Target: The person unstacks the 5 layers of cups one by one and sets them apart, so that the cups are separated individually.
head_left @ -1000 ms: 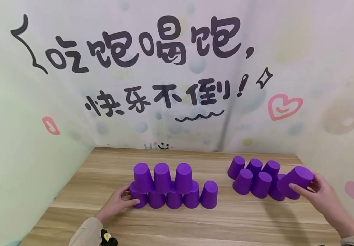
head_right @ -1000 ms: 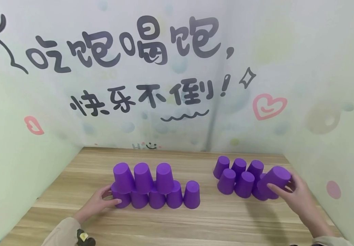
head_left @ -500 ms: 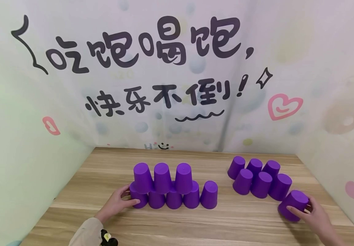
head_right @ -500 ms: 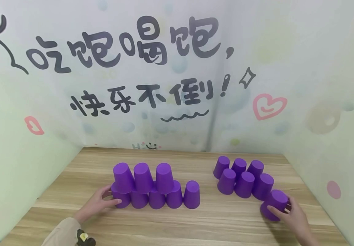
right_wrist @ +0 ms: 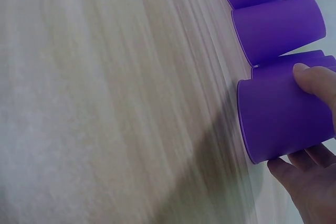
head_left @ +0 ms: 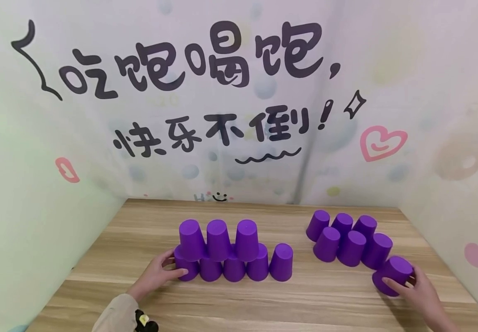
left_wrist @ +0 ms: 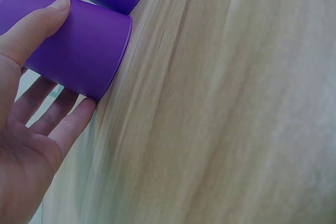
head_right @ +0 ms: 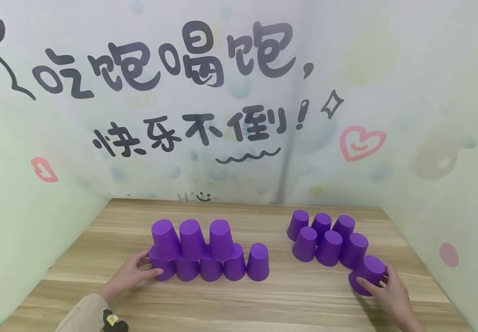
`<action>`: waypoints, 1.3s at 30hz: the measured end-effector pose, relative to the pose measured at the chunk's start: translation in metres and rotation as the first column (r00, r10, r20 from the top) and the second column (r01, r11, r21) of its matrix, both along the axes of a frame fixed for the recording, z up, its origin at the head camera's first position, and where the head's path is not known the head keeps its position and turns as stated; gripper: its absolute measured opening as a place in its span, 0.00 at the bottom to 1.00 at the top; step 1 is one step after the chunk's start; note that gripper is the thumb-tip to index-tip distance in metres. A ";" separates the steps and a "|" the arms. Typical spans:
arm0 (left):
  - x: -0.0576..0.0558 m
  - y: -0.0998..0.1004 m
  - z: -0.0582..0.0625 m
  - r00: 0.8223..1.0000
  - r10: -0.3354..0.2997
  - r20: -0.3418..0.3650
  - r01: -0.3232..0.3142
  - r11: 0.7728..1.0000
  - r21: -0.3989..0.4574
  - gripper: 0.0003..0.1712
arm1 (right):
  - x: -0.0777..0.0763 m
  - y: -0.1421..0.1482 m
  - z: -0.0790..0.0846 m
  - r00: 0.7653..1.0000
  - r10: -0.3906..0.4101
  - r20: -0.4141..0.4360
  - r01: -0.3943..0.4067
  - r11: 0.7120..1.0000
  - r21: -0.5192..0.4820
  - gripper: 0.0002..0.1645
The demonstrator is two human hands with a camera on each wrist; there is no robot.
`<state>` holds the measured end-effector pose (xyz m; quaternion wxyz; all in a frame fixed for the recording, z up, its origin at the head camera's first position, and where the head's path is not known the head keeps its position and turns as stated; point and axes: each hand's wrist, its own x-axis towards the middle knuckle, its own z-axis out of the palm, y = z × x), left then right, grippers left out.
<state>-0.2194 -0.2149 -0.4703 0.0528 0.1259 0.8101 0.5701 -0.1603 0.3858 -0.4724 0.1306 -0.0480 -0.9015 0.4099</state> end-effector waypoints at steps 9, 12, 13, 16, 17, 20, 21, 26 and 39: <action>0.001 0.000 0.001 1.000 0.005 0.013 -0.005 1.000 -0.006 0.39 | -0.002 -0.001 0.004 1.000 0.004 0.017 -0.004 1.000 0.003 0.41; 0.002 0.000 0.002 1.000 0.008 0.009 -0.008 1.000 -0.006 0.39 | -0.002 -0.001 0.004 1.000 0.002 0.028 -0.003 1.000 0.006 0.41; 0.002 0.001 0.002 1.000 0.007 0.006 -0.007 1.000 -0.006 0.39 | -0.003 0.000 0.004 1.000 0.002 0.030 -0.002 1.000 0.009 0.41; 0.002 0.001 0.002 1.000 -0.002 -0.008 0.002 1.000 -0.008 0.38 | -0.005 0.008 0.001 1.000 0.018 0.026 -0.018 1.000 0.012 0.43; 0.002 0.001 0.002 1.000 -0.005 -0.012 0.005 1.000 -0.008 0.38 | -0.008 0.014 -0.003 1.000 0.023 0.002 -0.023 1.000 0.019 0.43; 0.002 0.001 0.001 1.000 -0.010 -0.013 0.010 1.000 -0.007 0.38 | -0.017 0.035 -0.011 0.995 0.050 -0.091 -0.047 0.998 0.035 0.44; 0.002 0.000 0.001 1.000 -0.010 -0.013 0.010 1.000 -0.007 0.38 | -0.018 0.038 -0.007 0.991 0.065 -0.113 -0.063 0.998 0.028 0.45; 0.001 -0.001 0.001 1.000 0.001 -0.011 -0.001 1.000 -0.011 0.37 | -0.015 0.021 0.052 0.969 0.125 -0.211 -0.132 0.991 -0.021 0.44; 0.001 -0.001 0.002 1.000 -0.003 -0.007 0.003 1.000 -0.012 0.37 | -0.048 -0.063 0.158 0.914 0.266 -0.305 -0.291 0.956 -0.038 0.40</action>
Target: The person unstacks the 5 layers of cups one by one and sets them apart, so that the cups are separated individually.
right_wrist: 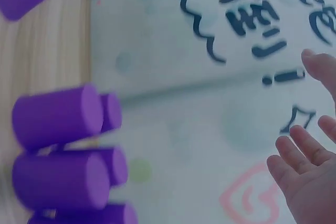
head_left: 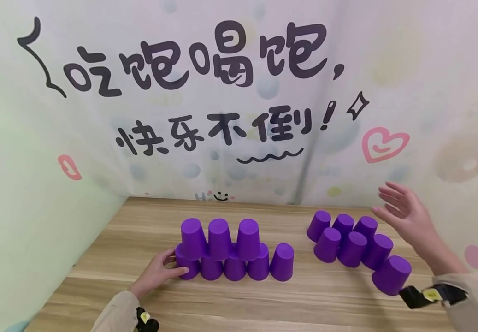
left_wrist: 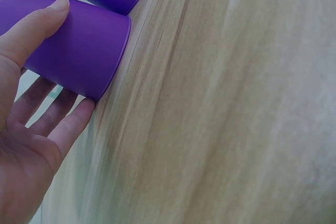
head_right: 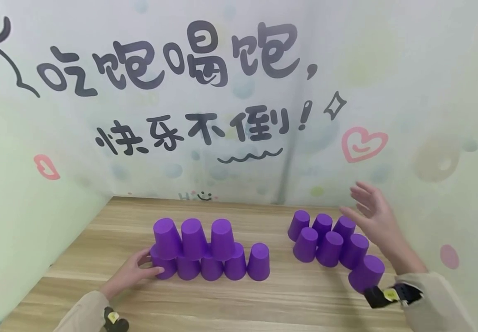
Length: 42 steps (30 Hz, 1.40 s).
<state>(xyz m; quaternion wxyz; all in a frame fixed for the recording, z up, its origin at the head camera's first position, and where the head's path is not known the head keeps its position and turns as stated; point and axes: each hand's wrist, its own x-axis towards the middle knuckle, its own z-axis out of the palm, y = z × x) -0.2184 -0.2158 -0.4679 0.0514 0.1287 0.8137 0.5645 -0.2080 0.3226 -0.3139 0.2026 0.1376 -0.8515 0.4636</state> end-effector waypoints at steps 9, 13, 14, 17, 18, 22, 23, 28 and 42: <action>0.002 -0.001 0.003 1.000 -0.004 -0.011 0.004 1.000 0.001 0.37 | -0.039 -0.101 0.011 0.955 0.295 0.039 -0.294 0.955 -0.039 0.37; 0.002 0.000 0.003 1.000 -0.008 -0.007 0.008 1.000 0.001 0.37 | -0.047 -0.141 -0.003 0.920 0.386 0.072 -0.382 0.922 -0.061 0.38; 0.002 0.000 0.003 1.000 -0.007 -0.003 0.007 1.000 0.002 0.37 | -0.048 -0.150 -0.007 0.910 0.405 0.082 -0.402 0.914 -0.060 0.38; 0.001 0.000 0.003 1.000 0.002 0.006 -0.002 1.000 0.003 0.37 | -0.048 -0.174 -0.023 0.875 0.472 0.107 -0.468 0.882 -0.057 0.38; 0.000 0.000 0.003 1.000 0.004 0.008 -0.004 1.000 0.005 0.37 | -0.048 -0.181 -0.029 0.863 0.491 0.123 -0.487 0.871 -0.057 0.37; -0.001 0.000 0.002 1.000 0.004 0.008 -0.004 1.000 0.006 0.37 | -0.045 -0.199 -0.049 0.822 0.540 0.181 -0.542 0.839 -0.043 0.36; -0.001 0.000 0.002 1.000 0.004 0.008 -0.004 1.000 0.007 0.37 | -0.044 -0.202 -0.053 0.817 0.544 0.191 -0.548 0.836 -0.037 0.37; 0.000 0.000 0.001 1.000 0.014 0.008 -0.014 1.000 0.004 0.37 | -0.042 -0.210 -0.070 0.807 0.552 0.212 -0.556 0.830 -0.047 0.36; -0.001 0.001 0.000 1.000 0.009 0.001 -0.009 1.000 0.007 0.37 | -0.036 -0.201 -0.066 0.849 0.483 0.214 -0.478 0.875 -0.079 0.35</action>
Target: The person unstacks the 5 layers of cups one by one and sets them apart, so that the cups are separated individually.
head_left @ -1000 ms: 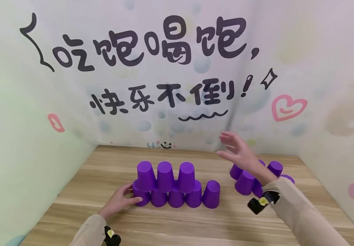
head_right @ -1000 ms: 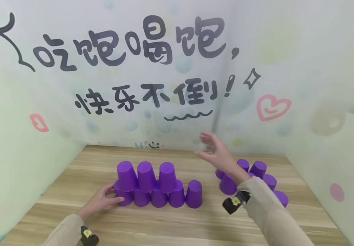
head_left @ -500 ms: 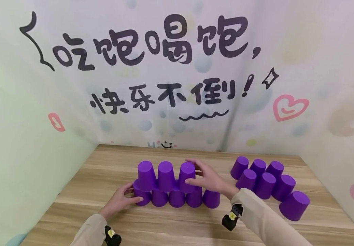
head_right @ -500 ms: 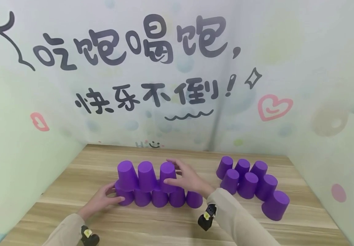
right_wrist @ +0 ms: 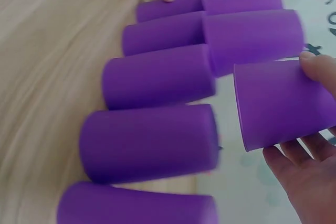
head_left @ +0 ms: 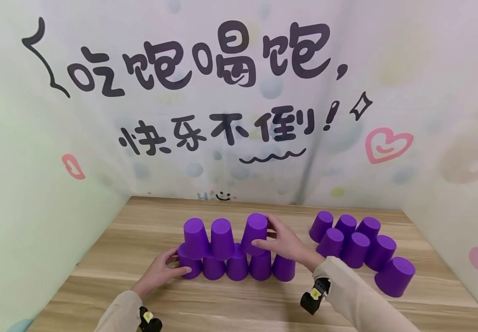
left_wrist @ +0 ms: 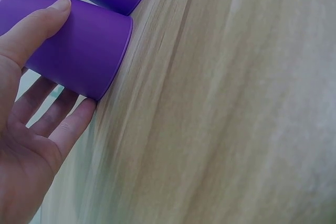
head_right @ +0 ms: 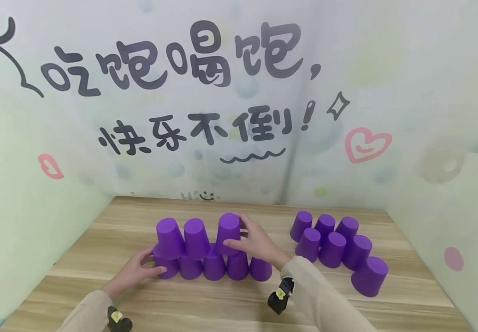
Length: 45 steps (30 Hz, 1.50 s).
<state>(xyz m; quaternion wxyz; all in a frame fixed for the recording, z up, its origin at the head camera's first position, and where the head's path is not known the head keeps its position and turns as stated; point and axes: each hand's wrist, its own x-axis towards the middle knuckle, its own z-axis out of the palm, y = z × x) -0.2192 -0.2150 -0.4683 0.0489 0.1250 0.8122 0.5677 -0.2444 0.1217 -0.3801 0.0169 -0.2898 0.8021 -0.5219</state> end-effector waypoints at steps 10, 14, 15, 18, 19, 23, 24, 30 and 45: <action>0.001 -0.001 -0.002 1.000 0.000 -0.011 0.000 1.000 0.006 0.37 | 0.015 0.069 0.025 0.988 -0.130 -0.088 0.125 0.990 -0.059 0.34; 0.000 -0.001 -0.002 1.000 -0.004 -0.004 0.004 1.000 0.007 0.38 | 0.027 0.106 0.026 0.963 -0.218 -0.156 0.222 0.975 0.005 0.34; 0.000 -0.001 -0.001 1.000 -0.006 -0.002 0.006 1.000 0.007 0.38 | 0.031 0.115 0.025 0.958 -0.235 -0.163 0.241 0.970 0.018 0.34; -0.001 0.000 -0.001 1.000 -0.009 0.003 0.009 1.000 0.003 0.38 | 0.042 0.139 0.019 0.943 -0.285 -0.172 0.296 0.954 0.047 0.33; -0.001 0.000 -0.001 1.000 -0.008 0.005 0.008 1.000 0.003 0.38 | 0.045 0.146 0.016 0.939 -0.298 -0.171 0.311 0.949 0.057 0.32; -0.001 0.000 -0.001 1.000 -0.002 0.004 0.002 1.000 -0.002 0.38 | 0.060 0.169 0.000 0.926 -0.335 -0.175 0.349 0.935 0.057 0.30; -0.001 0.000 -0.001 1.000 0.002 0.003 -0.002 1.000 -0.003 0.38 | 0.063 0.173 -0.004 0.926 -0.338 -0.168 0.351 0.935 0.054 0.30; -0.001 0.000 -0.003 1.000 0.010 0.001 -0.010 1.000 -0.004 0.37 | 0.076 0.186 -0.037 0.891 -0.401 -0.213 0.419 0.907 0.043 0.32; -0.001 0.000 -0.002 1.000 0.006 0.009 -0.006 1.000 -0.003 0.39 | 0.083 0.191 -0.088 0.749 -0.632 -0.197 0.660 0.739 0.138 0.38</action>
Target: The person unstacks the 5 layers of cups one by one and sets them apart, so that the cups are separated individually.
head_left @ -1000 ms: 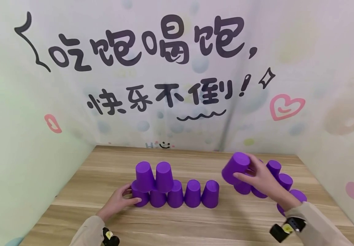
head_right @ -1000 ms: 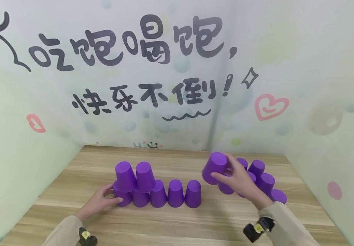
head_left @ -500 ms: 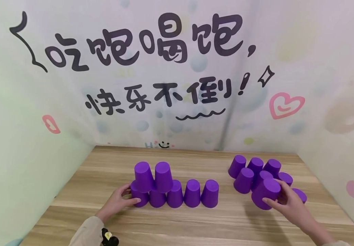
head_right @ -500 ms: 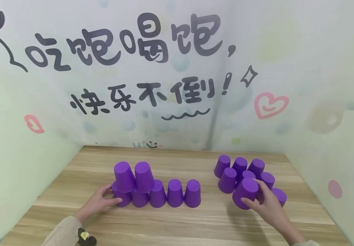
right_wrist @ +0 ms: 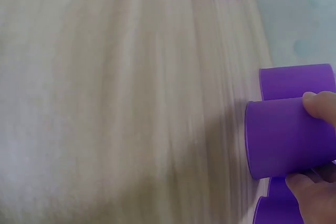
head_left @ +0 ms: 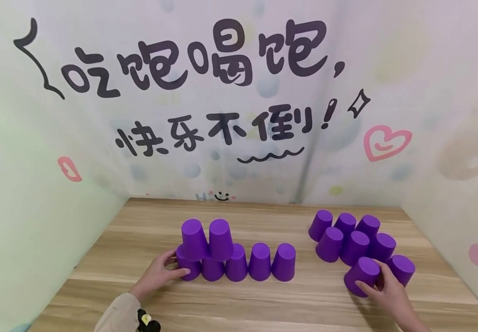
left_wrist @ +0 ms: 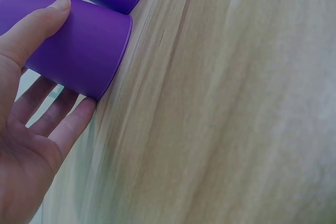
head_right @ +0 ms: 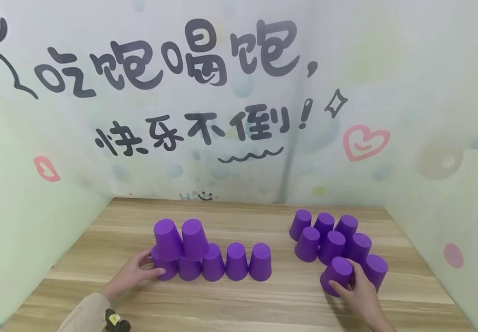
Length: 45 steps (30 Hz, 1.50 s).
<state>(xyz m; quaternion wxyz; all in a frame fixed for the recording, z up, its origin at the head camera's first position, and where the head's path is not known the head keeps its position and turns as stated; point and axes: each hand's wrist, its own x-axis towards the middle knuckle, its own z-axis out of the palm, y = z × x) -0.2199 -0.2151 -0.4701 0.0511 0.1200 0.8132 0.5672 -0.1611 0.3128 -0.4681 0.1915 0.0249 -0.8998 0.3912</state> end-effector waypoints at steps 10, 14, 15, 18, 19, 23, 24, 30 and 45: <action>0.000 0.000 -0.002 1.000 0.000 -0.011 0.000 1.000 -0.005 0.38 | -0.001 0.003 0.001 1.000 0.014 -0.012 -0.014 1.000 -0.012 0.41; 0.000 0.000 0.000 1.000 0.009 -0.008 -0.009 1.000 -0.007 0.38 | -0.003 0.003 0.008 0.997 0.031 -0.067 -0.031 1.000 0.001 0.39; 0.001 0.001 0.000 1.000 0.011 -0.008 -0.011 1.000 -0.009 0.38 | -0.004 0.003 0.010 0.996 0.034 -0.078 -0.034 0.999 0.005 0.39; 0.001 0.001 0.002 1.000 0.013 -0.007 -0.013 1.000 -0.011 0.37 | -0.005 0.004 0.015 0.994 0.048 -0.100 -0.048 0.999 -0.003 0.36; 0.001 0.001 0.003 1.000 0.013 -0.006 -0.013 1.000 -0.011 0.37 | -0.006 0.004 0.015 0.993 0.052 -0.104 -0.053 0.999 -0.006 0.35; 0.002 0.001 0.004 1.000 0.011 -0.006 -0.011 1.000 -0.017 0.37 | -0.006 0.005 0.017 0.994 0.047 -0.097 -0.049 0.999 -0.012 0.32; 0.001 0.001 0.004 1.000 0.009 -0.007 -0.009 1.000 -0.019 0.37 | -0.007 0.005 0.017 0.995 0.041 -0.095 -0.042 0.999 -0.008 0.32; 0.000 0.000 0.001 1.000 -0.002 -0.009 0.002 1.000 -0.018 0.37 | -0.007 0.008 0.018 0.996 0.001 -0.092 0.003 0.999 0.041 0.31; 0.000 0.000 0.002 1.000 0.009 0.001 -0.009 1.000 -0.022 0.39 | -0.008 0.008 0.025 0.993 -0.017 -0.120 0.029 0.995 0.096 0.33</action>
